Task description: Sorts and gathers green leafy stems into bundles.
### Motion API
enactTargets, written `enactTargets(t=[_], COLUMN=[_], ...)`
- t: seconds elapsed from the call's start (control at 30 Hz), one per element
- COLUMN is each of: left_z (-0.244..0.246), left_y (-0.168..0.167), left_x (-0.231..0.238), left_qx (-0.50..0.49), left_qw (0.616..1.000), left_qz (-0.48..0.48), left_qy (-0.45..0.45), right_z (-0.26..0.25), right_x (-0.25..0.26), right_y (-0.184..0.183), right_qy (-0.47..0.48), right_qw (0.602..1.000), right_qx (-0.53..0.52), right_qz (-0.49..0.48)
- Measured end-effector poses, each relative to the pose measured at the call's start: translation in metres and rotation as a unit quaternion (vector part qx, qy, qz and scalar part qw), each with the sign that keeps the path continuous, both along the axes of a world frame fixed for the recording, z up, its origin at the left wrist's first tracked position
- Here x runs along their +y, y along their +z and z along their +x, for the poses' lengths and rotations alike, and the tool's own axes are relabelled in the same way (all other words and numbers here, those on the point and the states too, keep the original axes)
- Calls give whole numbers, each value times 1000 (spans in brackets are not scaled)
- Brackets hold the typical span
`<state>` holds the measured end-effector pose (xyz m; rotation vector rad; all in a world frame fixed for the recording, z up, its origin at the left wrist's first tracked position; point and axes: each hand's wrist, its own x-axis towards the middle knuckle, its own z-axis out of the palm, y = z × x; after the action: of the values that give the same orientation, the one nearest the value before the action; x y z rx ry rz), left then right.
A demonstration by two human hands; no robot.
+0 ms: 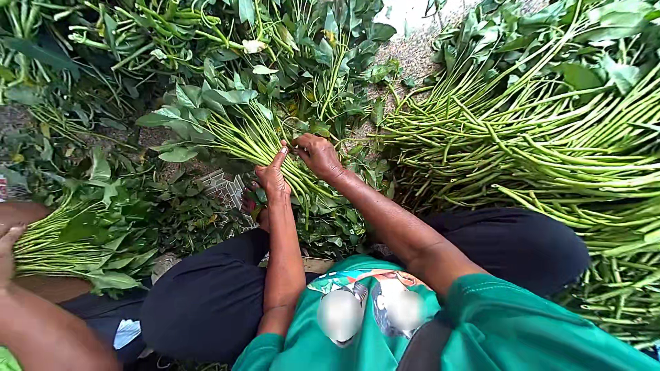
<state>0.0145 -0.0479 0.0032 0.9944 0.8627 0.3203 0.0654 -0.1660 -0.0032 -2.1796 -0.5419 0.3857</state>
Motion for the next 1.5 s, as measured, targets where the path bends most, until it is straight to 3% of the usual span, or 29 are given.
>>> enactTargets(t=[0.2,0.53,0.77,0.87,1.0,1.1,1.33,1.5], left_z=[0,-2,-5,-7,-10,-9,-8,-7], left_y=[-1,-1,-4,-2,-3,0,-7,-3], left_x=[2,6,27,36,35,34,32,31], left_qx=[37,96,88,87,65,39,29,26], left_qw=[999,995,995,993,996,999,999,998], left_qz=[15,-2,54,74,57,20,4,-28], left_qy=[-2,-23,17,30,17,-1,-23,-46], right_z=[0,4,-14,-20,-21,-18,-16,-18], right_x=[-10,-6,-24,-46,-44,-37,-32,-29], right_y=[-5,-7,3,-4,-2,8,-2,1], right_qy=[62,25,172,167,147,157,144,29], right_qw=[998,988,957,956,961,970,964,958], right_qx=[-14,155,203,241,217,168,201,251], right_qz=[7,10,-118,-20,87,81,100,133])
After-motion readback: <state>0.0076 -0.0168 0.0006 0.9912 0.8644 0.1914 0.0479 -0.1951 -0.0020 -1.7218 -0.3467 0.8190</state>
